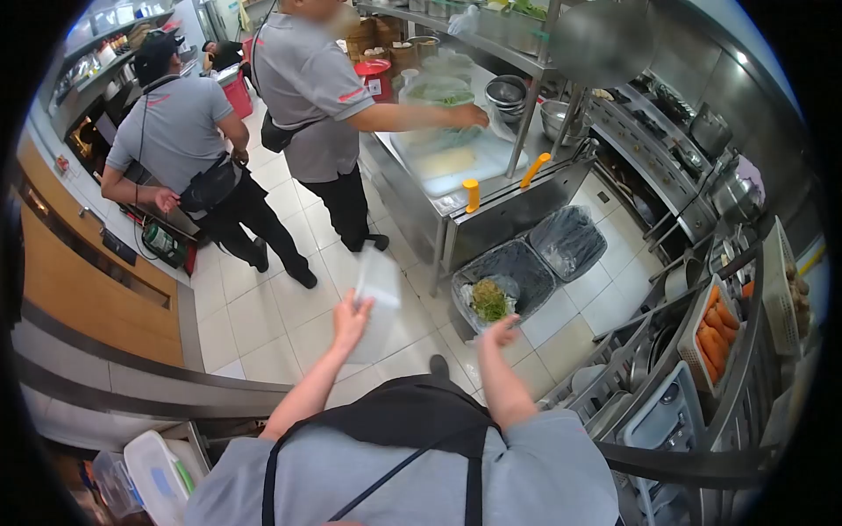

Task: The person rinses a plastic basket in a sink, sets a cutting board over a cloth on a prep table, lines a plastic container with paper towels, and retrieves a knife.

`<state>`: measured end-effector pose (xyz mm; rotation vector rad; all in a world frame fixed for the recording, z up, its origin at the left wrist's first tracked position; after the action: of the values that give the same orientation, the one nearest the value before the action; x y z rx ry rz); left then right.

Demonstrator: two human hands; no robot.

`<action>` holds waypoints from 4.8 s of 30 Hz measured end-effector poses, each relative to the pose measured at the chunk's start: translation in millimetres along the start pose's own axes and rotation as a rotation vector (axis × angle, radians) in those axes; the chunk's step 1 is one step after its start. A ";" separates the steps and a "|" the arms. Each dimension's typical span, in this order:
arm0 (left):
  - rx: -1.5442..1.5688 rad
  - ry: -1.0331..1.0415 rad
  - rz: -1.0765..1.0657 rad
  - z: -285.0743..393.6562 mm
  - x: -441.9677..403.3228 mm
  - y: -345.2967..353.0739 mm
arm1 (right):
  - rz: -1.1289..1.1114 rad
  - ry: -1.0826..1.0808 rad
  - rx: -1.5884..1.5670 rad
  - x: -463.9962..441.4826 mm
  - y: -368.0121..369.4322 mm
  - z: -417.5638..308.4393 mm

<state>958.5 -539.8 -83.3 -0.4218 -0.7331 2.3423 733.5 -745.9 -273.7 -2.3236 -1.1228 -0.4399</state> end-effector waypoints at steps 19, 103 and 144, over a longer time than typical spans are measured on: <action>-0.445 -0.823 0.609 -267.7 11.7 -161.0 | -0.768 -0.740 1.814 -195.0 63.4 64.0; 0.014 -0.141 -0.301 -730.6 -1192.2 -679.2 | -1.698 -1.051 1.128 944.4 1412.7 80.8; -0.028 -0.307 0.098 -998.4 -2135.8 -757.9 | -1.677 0.116 0.316 1192.4 2221.5 -219.7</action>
<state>3375.1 -1070.0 -190.7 -0.1100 -0.9056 2.5229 3204.4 -1287.5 -194.6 -0.5940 -2.5725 -0.7991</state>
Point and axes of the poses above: each hand's wrist, its own x-axis away from the middle knuckle, its own y-axis out of the palm, z = x × y, the point moved 1 cm from there along -x, towards the middle knuckle, and after that the axes turned 1 degree about -z, right-handed, at the moved point
